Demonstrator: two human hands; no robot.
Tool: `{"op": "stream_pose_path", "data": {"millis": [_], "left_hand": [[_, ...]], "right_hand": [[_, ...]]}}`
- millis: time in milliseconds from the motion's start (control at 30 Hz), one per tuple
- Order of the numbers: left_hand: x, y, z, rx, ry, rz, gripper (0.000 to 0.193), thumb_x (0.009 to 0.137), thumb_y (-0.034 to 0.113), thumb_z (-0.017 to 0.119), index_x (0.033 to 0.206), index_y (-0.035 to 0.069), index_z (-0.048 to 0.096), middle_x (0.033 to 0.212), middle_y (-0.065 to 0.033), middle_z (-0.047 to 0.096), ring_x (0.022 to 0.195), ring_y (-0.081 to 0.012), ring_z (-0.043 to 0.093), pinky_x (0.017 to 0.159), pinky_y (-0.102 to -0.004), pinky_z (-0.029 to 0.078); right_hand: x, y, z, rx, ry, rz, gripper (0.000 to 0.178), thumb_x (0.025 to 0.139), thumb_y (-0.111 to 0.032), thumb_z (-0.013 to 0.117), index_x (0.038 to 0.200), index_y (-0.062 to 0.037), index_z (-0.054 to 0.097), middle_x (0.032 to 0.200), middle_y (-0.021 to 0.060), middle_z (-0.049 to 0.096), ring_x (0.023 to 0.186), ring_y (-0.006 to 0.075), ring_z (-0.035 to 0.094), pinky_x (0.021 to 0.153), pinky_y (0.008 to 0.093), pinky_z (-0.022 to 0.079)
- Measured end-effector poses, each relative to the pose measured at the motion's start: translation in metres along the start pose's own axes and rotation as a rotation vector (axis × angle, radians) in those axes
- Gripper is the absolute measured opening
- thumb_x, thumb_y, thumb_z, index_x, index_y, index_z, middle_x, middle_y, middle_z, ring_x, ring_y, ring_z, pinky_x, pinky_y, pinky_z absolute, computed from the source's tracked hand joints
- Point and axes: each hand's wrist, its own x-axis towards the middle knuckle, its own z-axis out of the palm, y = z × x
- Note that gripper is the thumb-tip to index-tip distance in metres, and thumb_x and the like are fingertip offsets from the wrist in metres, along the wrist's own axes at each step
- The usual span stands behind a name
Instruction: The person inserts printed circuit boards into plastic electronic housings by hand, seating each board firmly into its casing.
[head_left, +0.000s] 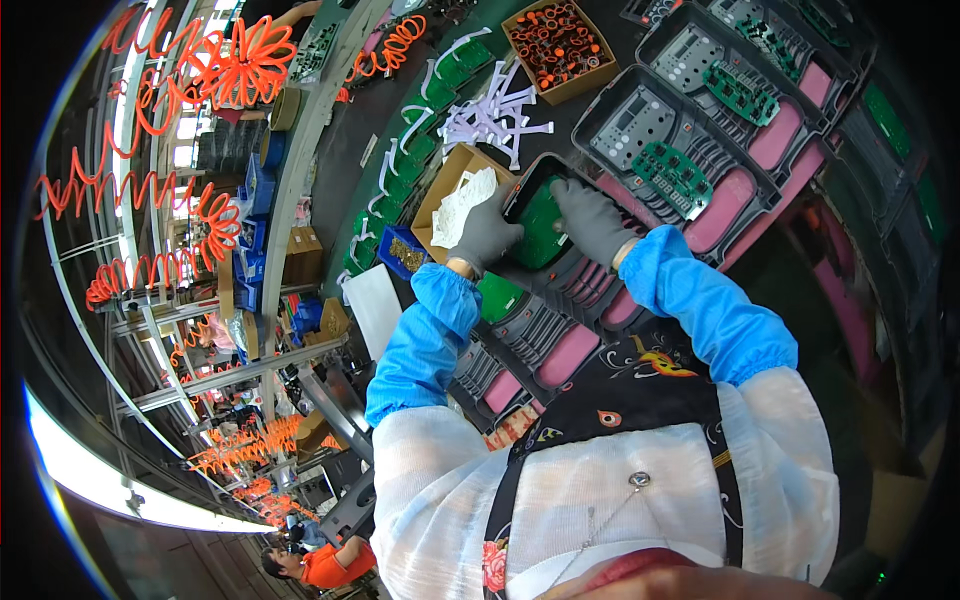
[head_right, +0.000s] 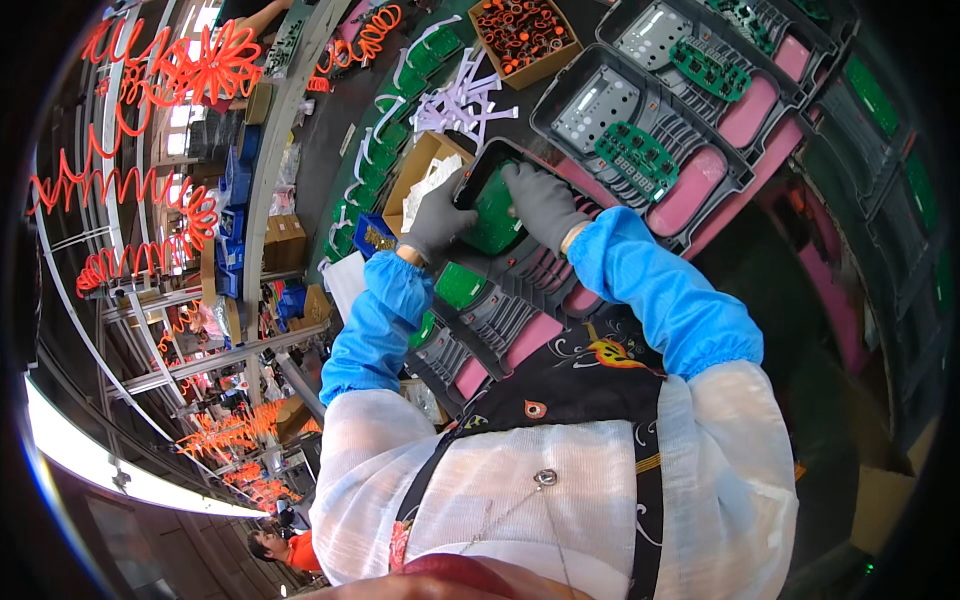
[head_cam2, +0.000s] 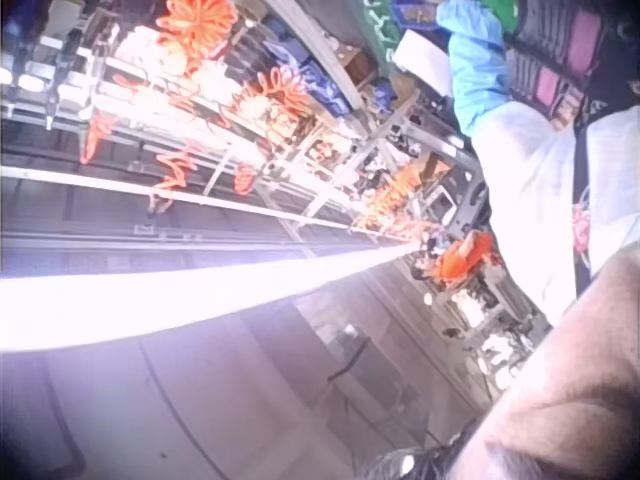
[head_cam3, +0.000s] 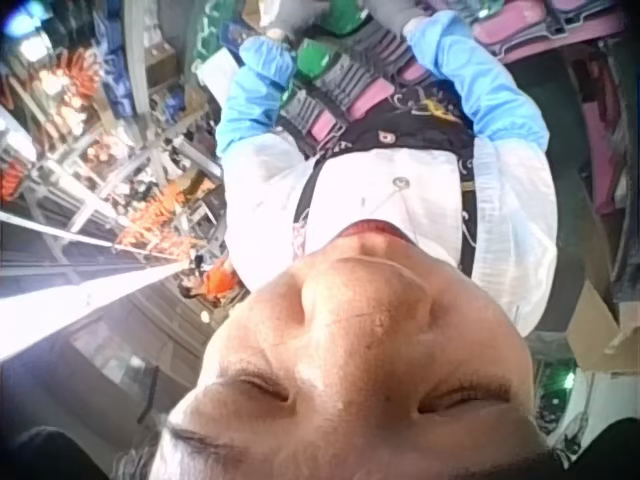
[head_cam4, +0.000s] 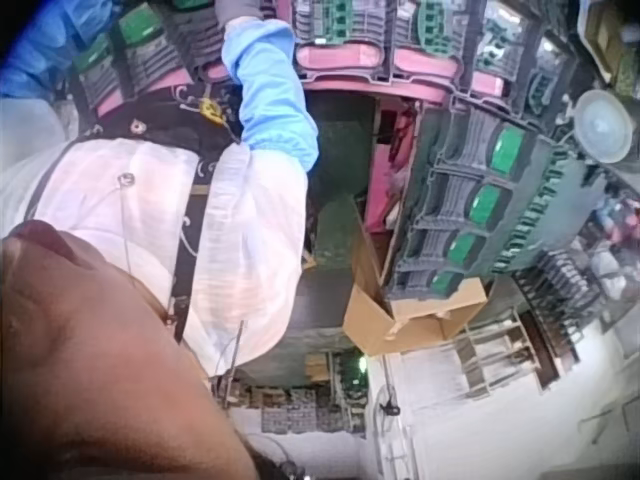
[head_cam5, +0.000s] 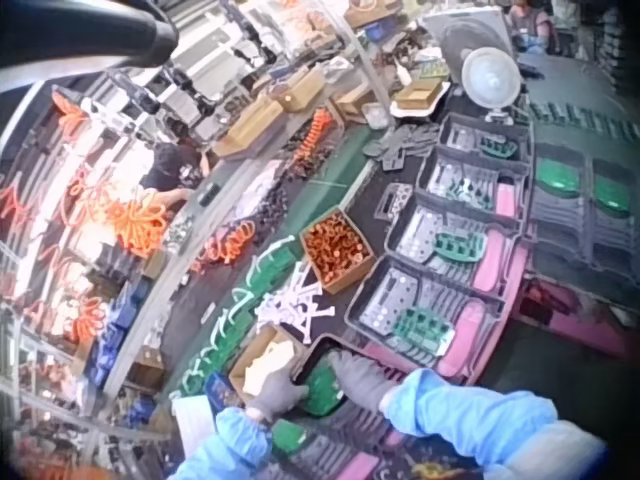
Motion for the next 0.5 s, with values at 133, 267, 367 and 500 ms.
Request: {"op": "stream_pose_path", "data": {"millis": [133,267,367,500], "left_hand": [[0.027,-0.031,0.007,-0.082,-0.093,0.032,0.072,0.065,0.013,0.066,0.134,0.012,0.047,0.108,-0.019,0.065,0.097,-0.0313,0.064,0.085,-0.0361,0.05],[0.047,-0.047,0.015,-0.221,-0.234,-0.109,0.066,0.067,0.01,0.066,0.131,0.01,0.051,0.104,-0.0122,0.066,0.092,-0.0235,0.062,0.083,-0.0327,0.049],[0.055,-0.072,0.025,-0.36,-0.265,-0.158,0.062,0.068,0.006,0.066,0.128,0.01,0.052,0.096,-0.0073,0.064,0.084,-0.0175,0.059,0.077,-0.0301,0.048],[0.066,-0.08,0.028,-0.382,-0.297,-0.108,0.061,0.067,0.006,0.066,0.126,0.009,0.054,0.095,-0.008,0.065,0.083,-0.0182,0.06,0.077,-0.0309,0.049]], "right_hand": [[0.013,0.006,0.016,-0.008,-0.032,0.097,0.046,0.074,-0.021,0.076,0.104,-0.0063,0.045,0.098,0.0162,0.057,0.081,0.0339,0.065,0.067,0.0421,0.054],[0.01,0.02,0.032,0.049,-0.066,0.087,0.053,0.075,-0.023,0.074,0.115,-0.0059,0.044,0.102,0.0198,0.055,0.094,0.0363,0.062,0.074,0.0436,0.053],[-0.018,0.0,-0.012,0.215,-0.189,0.036,0.055,0.079,-0.024,0.07,0.124,-0.0056,0.046,0.107,0.0201,0.056,0.101,0.0373,0.058,0.084,0.0446,0.049],[-0.044,0.045,-0.066,0.14,0.25,0.016,0.043,0.081,-0.024,0.065,0.118,-0.0067,0.054,0.106,0.0163,0.06,0.1,0.0349,0.058,0.086,0.0436,0.047]]}}
